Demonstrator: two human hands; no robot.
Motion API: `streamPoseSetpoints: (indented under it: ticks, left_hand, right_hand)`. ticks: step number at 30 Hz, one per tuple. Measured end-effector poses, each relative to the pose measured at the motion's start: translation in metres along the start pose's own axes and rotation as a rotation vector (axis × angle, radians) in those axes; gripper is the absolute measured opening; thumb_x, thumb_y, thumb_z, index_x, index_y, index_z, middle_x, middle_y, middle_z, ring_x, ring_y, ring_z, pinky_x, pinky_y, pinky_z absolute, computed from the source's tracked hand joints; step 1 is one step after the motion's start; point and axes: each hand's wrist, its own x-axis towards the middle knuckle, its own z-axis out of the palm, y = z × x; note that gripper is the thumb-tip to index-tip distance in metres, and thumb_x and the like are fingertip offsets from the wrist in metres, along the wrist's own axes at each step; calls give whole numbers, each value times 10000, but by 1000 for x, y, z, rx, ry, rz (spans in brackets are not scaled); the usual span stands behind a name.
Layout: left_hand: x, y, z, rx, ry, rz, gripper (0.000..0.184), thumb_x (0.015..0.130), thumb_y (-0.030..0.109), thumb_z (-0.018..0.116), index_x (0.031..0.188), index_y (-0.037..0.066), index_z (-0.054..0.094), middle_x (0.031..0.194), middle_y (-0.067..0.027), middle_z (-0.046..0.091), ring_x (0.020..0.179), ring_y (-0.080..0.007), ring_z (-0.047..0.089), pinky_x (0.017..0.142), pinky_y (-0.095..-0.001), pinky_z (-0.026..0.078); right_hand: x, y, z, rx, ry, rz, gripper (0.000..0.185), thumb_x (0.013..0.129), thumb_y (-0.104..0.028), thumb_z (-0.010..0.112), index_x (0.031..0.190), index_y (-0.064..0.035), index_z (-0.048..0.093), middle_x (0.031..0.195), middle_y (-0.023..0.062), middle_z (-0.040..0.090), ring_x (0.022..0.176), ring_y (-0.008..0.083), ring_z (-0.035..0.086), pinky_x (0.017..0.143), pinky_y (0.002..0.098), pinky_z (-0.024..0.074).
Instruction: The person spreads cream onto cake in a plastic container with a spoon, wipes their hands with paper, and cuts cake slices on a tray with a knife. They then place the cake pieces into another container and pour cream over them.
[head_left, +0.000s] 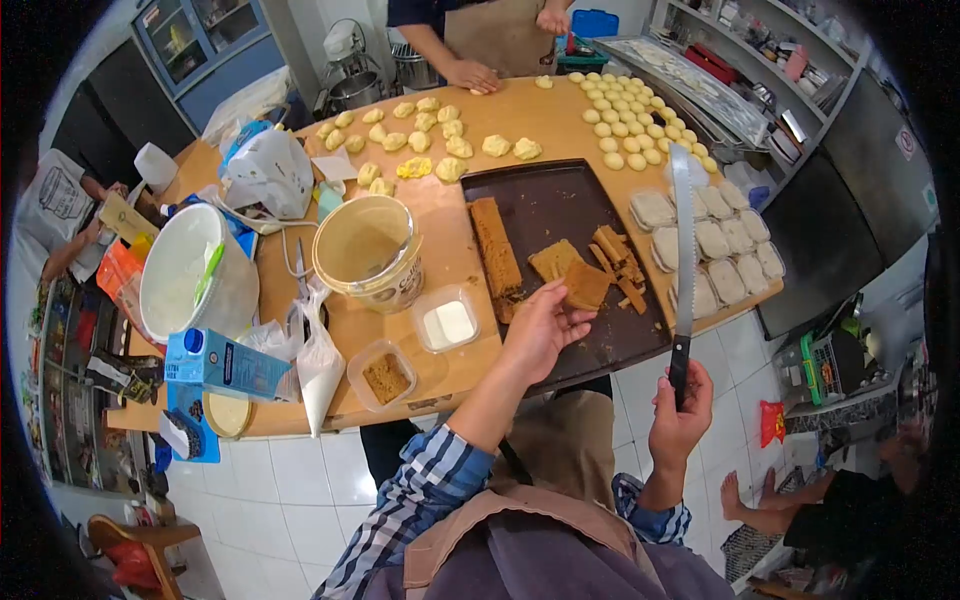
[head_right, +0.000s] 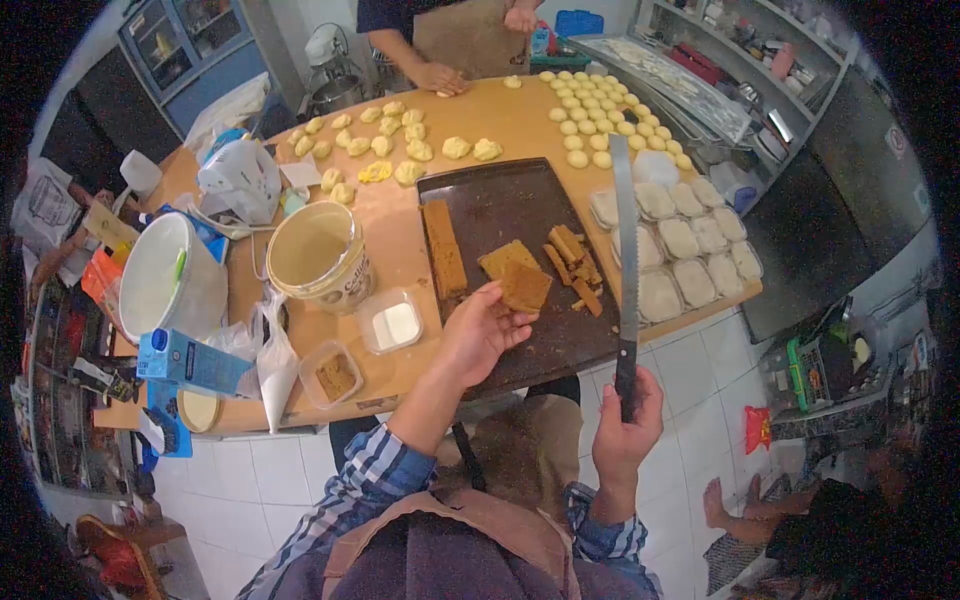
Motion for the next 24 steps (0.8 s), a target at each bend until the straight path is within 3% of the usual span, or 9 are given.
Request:
streamPoseSetpoints:
  ticks: [10,15,17,18,24]
  left_hand:
    - [-3,7,-7,-39,-172,-28,437,949,365,385,1287,91,422,1233,-142,520,1089,-311,545,859,-418,482]
    - [-11,12,-2,-45,-98,41,233,932,213,541,1129,96,499,1136,-101,585,1045,-310,595,830,-399,506]
    - [-12,12,-3,-21,-97,69,194,926,166,551,1104,102,509,1113,-91,596,1036,-309,605,810,-388,520]
    - [-14,12,-2,-7,-74,54,215,926,151,543,1129,91,505,1140,-104,584,1050,-324,594,813,-394,524]
    - [-19,11,-2,90,-63,31,274,910,92,543,1179,64,499,1189,-134,559,1088,-344,568,836,-387,532]
  right_hand:
    - [1,6,-16,-8,23,15,359,852,13,576,1193,21,464,957,60,588,737,64,525,598,194,449]
    - [-2,20,-14,-33,-2,-37,368,848,25,576,1197,14,461,961,68,589,753,73,537,593,199,458]
    - [-4,14,-11,-24,-7,1,334,840,30,581,1159,29,482,952,61,582,812,90,545,695,223,454]
    - [-4,12,-9,-19,-10,21,318,835,32,583,1140,36,493,948,58,579,842,99,549,747,234,453]
    - [-7,14,-7,11,-23,44,334,829,40,587,1147,34,487,956,61,577,856,97,543,758,231,442]
